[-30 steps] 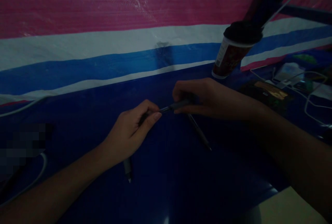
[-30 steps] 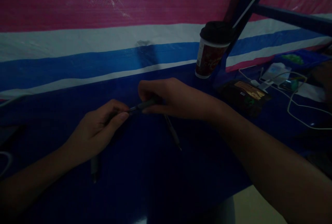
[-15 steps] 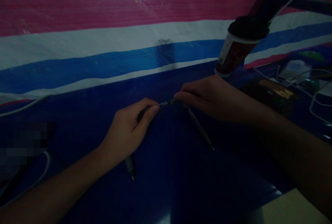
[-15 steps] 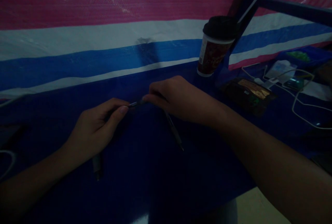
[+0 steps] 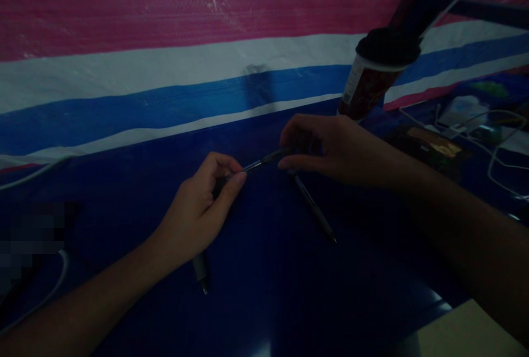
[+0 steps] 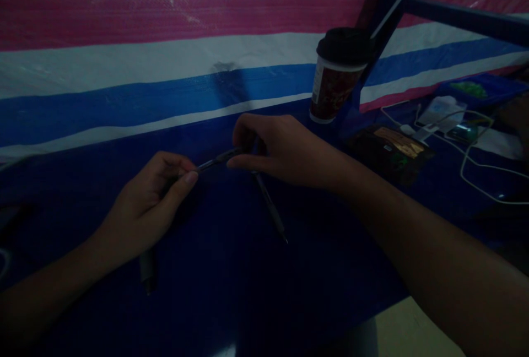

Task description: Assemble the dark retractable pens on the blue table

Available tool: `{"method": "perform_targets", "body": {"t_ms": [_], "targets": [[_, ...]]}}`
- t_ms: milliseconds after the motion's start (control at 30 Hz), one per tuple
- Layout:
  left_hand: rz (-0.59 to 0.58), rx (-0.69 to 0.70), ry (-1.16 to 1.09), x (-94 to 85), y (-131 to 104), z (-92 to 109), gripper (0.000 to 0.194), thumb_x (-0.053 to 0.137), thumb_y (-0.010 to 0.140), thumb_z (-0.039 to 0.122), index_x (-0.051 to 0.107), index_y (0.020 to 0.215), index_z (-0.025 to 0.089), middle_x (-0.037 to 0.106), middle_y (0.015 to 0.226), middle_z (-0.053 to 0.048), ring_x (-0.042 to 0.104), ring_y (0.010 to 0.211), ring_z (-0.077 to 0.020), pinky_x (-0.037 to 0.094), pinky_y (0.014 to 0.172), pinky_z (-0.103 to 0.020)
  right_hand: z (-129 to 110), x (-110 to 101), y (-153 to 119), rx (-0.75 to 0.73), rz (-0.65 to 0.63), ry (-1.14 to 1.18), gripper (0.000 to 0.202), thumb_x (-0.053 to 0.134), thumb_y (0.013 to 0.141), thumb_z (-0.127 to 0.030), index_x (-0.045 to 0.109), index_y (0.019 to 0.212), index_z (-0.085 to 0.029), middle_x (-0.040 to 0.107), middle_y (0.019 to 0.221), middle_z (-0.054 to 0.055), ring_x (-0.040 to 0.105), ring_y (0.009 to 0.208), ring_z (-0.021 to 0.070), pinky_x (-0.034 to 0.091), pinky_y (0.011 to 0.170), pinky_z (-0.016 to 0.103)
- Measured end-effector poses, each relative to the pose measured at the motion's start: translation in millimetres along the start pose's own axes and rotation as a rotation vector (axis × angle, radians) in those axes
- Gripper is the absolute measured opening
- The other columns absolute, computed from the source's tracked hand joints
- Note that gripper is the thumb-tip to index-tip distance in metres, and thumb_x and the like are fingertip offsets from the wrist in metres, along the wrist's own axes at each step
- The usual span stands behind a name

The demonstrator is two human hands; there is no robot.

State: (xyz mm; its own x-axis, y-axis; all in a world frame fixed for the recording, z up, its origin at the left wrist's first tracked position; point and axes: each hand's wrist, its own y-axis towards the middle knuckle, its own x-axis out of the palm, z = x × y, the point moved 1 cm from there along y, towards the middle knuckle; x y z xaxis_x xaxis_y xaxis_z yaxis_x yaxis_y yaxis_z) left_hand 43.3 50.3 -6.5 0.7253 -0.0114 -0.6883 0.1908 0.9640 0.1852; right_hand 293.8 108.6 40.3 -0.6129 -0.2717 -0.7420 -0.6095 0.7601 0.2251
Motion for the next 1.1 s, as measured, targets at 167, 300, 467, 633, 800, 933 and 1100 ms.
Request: {"method": "perform_targets", "body": {"t_ms": [167,300,467,633,800,933,1100], "targets": [[0.011,0.019,0.029,-0.5,1.1,1.5,0.018,0.05,0.104,0.038,0.058,0.102,0.022,0.056,0.068,0.005,0.049,0.05,-0.011,0.037,0.045,-0.024,-0.9,1.2,-0.5,0.049,-0.012,0.05,0.037,0.056,0.104,-0.041,0.073,0.083,-0.016,0.069,0.071,0.002,0.06,0.067,0.0147,0.039,0.065,0.028],[-0.011,0.037,0.039,-0.7,0.3,1.2,0.026,0.046,0.106,0.04,0.06,0.094,0.021,0.052,0.064,0.005,0.047,0.049,-0.0107,0.035,0.044,-0.024,-0.1,0.8,0.9,-0.01,0.026,0.155,0.014,0.072,0.092,-0.027,0.073,0.1,-0.016,0.073,0.083,0.003,0.063,0.074,0.0159,0.044,0.068,0.029],[-0.049,0.056,0.016,-0.3,-2.0,-3.8,0.032,0.04,0.11,0.041,0.061,0.096,0.02,0.056,0.068,0.004,0.05,0.054,-0.0107,0.04,0.051,-0.024,0.8,-2.8,2.4,-0.037,0.115,0.467,0.016,0.072,0.092,-0.029,0.07,0.102,-0.017,0.07,0.085,0.001,0.061,0.072,0.0139,0.048,0.066,0.028],[-0.067,0.037,-0.057,0.4,-2.9,-5.1,0.026,0.043,0.109,0.043,0.058,0.107,0.023,0.051,0.069,0.006,0.047,0.052,-0.0103,0.037,0.047,-0.023,0.2,-3.2,2.9,0.0,0.229,0.494,0.017,0.077,0.089,-0.028,0.071,0.101,-0.018,0.068,0.084,0.0,0.058,0.068,0.012,0.047,0.062,0.027],[-0.069,0.045,-0.095,-0.9,-2.5,-2.2,0.022,0.051,0.105,0.044,0.059,0.104,0.023,0.053,0.072,0.005,0.05,0.058,-0.0111,0.04,0.052,-0.023,-1.1,-5.7,3.2,0.061,0.388,0.482,0.016,0.076,0.087,-0.023,0.067,0.1,-0.02,0.066,0.085,0.001,0.06,0.067,0.0132,0.05,0.059,0.028],[-0.025,-0.001,-0.118,-0.8,-0.7,-3.3,0.025,0.051,0.105,0.046,0.059,0.102,0.023,0.054,0.073,0.004,0.051,0.059,-0.0116,0.041,0.052,-0.024,0.7,-7.8,3.9,0.068,0.471,0.522,0.01,0.073,0.089,-0.022,0.066,0.095,-0.021,0.062,0.074,-0.001,0.057,0.062,0.012,0.048,0.056,0.028],[-0.027,-0.004,-0.125,0.3,-0.1,-5.9,0.024,0.051,0.105,0.045,0.059,0.104,0.023,0.055,0.073,0.005,0.052,0.059,-0.0117,0.043,0.054,-0.024,5.1,-8.6,4.5,0.079,0.534,0.522,0.007,0.072,0.089,-0.022,0.066,0.093,-0.021,0.063,0.077,0.0,0.058,0.064,0.0129,0.049,0.055,0.029]]}}
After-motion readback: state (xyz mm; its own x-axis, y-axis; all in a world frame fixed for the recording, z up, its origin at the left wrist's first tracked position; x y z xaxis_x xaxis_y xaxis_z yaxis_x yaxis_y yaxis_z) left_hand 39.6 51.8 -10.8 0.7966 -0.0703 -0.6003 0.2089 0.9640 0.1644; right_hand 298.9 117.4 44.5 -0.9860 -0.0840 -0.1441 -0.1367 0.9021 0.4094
